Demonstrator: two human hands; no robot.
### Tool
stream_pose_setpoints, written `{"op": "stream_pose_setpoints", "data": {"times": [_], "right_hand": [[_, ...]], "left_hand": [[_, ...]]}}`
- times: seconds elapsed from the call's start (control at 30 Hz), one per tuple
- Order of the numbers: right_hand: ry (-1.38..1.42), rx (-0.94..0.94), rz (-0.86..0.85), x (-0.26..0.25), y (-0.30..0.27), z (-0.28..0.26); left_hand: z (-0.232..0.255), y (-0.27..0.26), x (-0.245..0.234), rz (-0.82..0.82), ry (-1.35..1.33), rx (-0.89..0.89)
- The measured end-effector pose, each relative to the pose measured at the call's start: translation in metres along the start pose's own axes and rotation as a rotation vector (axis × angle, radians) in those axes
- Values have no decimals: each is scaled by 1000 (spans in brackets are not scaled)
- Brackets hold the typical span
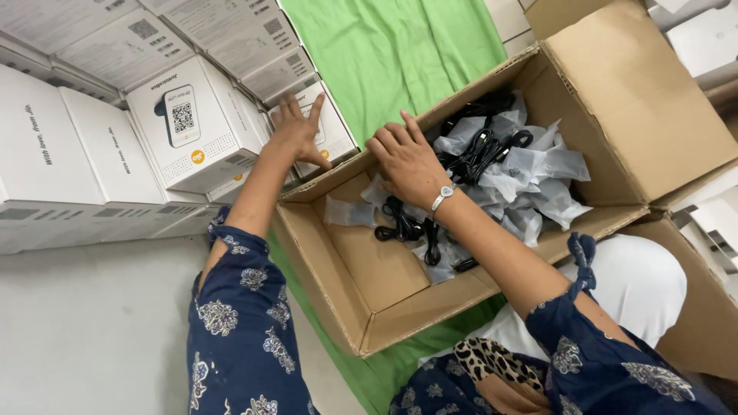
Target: The person packs boxes with various items like manuals and adapters.
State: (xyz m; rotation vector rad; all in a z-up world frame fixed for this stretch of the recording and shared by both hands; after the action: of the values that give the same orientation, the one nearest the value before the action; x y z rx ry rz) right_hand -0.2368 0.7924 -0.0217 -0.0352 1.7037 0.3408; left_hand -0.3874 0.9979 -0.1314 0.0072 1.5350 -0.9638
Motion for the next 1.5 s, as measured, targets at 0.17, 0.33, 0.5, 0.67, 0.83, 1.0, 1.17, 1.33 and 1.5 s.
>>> {"op": "stream_pose_setpoints", "data": {"times": [0.17,0.33,0.5,0.67,0.83,1.0,1.17,1.33,1.5], "right_hand": [[-51,1,26,5,-5,4],[9,24,-5,10,-13,0],[0,40,-40,14,-11,0],[9,45,-67,19,0,1],[-5,41,-12,17,-1,0],[-23,60,-17,18,0,3],[-3,93,14,18,11,9],[176,108,-150,27,0,18],[12,95,10,43,-23,14]], "left_hand": [[9,16,-17,188,-15,106],[-10,44,-17,291,-384,-62],[-13,43,4,118,-343,-352],[-36,48,-10,465,-333,-293],[-51,93,-16,337,-528,-150],[-31,83,-41,194,-678,-62],[53,4,-120,296,-819,-34],[117,17,-131,572,-236,334],[92,84,-60,337,-122,202]]}}
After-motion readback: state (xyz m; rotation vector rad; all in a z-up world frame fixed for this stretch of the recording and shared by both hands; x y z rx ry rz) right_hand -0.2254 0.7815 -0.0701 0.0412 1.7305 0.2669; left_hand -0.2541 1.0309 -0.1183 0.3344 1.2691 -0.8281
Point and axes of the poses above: each hand's wrist, its own y-axis towards the middle knuckle, its own x-axis out of the palm, z = x × y, the point moved 5 cm from there along y, towards the middle knuckle, and after that the axes turned 6 degrees about -y, right-handed, at the moved point
